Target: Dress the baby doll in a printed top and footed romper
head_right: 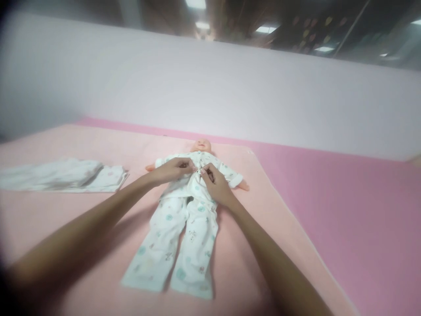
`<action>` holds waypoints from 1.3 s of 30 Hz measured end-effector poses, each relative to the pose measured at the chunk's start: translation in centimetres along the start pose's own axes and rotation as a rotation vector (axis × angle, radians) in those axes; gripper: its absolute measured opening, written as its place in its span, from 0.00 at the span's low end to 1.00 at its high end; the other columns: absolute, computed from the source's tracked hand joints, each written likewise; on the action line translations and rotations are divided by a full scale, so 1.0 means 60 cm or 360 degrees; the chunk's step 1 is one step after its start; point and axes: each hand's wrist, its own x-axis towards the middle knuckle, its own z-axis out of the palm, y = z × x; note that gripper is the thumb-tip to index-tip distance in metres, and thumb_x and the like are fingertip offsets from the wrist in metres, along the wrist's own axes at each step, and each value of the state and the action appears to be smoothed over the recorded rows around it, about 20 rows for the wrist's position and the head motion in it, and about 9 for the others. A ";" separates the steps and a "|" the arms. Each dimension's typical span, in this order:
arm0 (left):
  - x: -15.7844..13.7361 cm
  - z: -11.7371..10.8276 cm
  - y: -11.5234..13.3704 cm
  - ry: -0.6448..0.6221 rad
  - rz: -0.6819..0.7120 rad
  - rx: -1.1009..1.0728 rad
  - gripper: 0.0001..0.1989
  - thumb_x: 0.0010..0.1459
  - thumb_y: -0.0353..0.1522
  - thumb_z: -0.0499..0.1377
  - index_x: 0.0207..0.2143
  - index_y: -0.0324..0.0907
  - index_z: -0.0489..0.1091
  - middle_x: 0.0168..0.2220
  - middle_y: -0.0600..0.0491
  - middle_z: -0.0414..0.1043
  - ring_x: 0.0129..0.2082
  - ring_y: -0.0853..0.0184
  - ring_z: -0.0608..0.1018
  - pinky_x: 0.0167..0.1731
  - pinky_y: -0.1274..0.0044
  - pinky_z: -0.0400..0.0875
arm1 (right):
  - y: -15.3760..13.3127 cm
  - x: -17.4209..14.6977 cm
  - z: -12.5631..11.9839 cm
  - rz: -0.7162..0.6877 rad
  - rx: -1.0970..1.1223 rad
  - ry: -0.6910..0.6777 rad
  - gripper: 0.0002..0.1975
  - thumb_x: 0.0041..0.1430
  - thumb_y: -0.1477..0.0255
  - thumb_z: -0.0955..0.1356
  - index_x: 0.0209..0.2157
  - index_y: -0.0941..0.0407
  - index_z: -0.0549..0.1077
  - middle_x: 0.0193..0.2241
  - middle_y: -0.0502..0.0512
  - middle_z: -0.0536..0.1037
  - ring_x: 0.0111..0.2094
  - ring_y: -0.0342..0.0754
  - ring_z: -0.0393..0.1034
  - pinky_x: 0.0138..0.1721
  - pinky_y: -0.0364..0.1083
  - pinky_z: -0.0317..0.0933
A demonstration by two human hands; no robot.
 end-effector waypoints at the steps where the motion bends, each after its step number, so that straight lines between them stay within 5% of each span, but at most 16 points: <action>1: 0.000 0.001 0.000 0.0016 0.0018 0.0039 0.15 0.56 0.44 0.66 0.29 0.43 0.68 0.25 0.58 0.60 0.26 0.69 0.63 0.28 0.75 0.56 | 0.000 0.000 0.001 0.0017 0.0018 0.0001 0.15 0.74 0.55 0.62 0.38 0.50 0.68 0.30 0.47 0.66 0.30 0.47 0.59 0.35 0.46 0.58; 8: 0.001 0.008 -0.004 0.0089 0.0112 0.0267 0.12 0.61 0.42 0.61 0.32 0.43 0.68 0.28 0.57 0.62 0.28 0.68 0.66 0.30 0.75 0.59 | -0.010 0.001 0.005 0.0094 0.0069 0.0025 0.15 0.74 0.54 0.63 0.40 0.50 0.70 0.31 0.47 0.68 0.32 0.47 0.61 0.36 0.46 0.59; 15: 0.009 0.002 -0.012 0.0211 0.0045 0.0203 0.18 0.58 0.44 0.64 0.45 0.44 0.69 0.34 0.55 0.73 0.33 0.64 0.74 0.33 0.75 0.65 | -0.027 0.029 -0.029 -0.0001 -0.0314 0.0055 0.12 0.69 0.58 0.67 0.36 0.52 0.72 0.30 0.48 0.72 0.31 0.47 0.65 0.35 0.47 0.60; 21: 0.056 -0.019 -0.015 0.0246 -0.0087 0.0262 0.13 0.55 0.43 0.64 0.37 0.43 0.74 0.34 0.51 0.76 0.33 0.62 0.75 0.31 0.74 0.64 | -0.027 0.092 -0.066 0.0162 -0.0392 -0.0154 0.11 0.65 0.60 0.69 0.41 0.52 0.75 0.36 0.52 0.79 0.33 0.48 0.69 0.34 0.47 0.63; 28: 0.085 -0.021 -0.037 0.0214 -0.0058 0.0166 0.11 0.53 0.41 0.64 0.28 0.42 0.72 0.26 0.55 0.65 0.25 0.68 0.65 0.27 0.74 0.56 | 0.004 0.100 -0.060 0.0116 -0.0234 -0.0197 0.14 0.63 0.56 0.71 0.41 0.51 0.79 0.32 0.49 0.77 0.33 0.47 0.67 0.34 0.46 0.62; 32: 0.085 -0.024 -0.037 0.0118 -0.0114 0.0025 0.12 0.53 0.40 0.64 0.25 0.43 0.69 0.23 0.58 0.58 0.23 0.71 0.59 0.25 0.75 0.50 | 0.015 0.101 -0.049 0.0119 -0.0125 -0.0086 0.14 0.61 0.56 0.72 0.38 0.52 0.80 0.36 0.52 0.81 0.34 0.48 0.70 0.36 0.47 0.64; 39: 0.079 -0.024 -0.021 0.0197 -0.0311 -0.0092 0.11 0.50 0.40 0.68 0.29 0.41 0.77 0.20 0.58 0.62 0.21 0.71 0.62 0.23 0.76 0.53 | 0.016 0.101 -0.032 0.0131 -0.0020 0.0202 0.15 0.55 0.56 0.76 0.39 0.52 0.83 0.38 0.55 0.85 0.34 0.50 0.75 0.38 0.49 0.67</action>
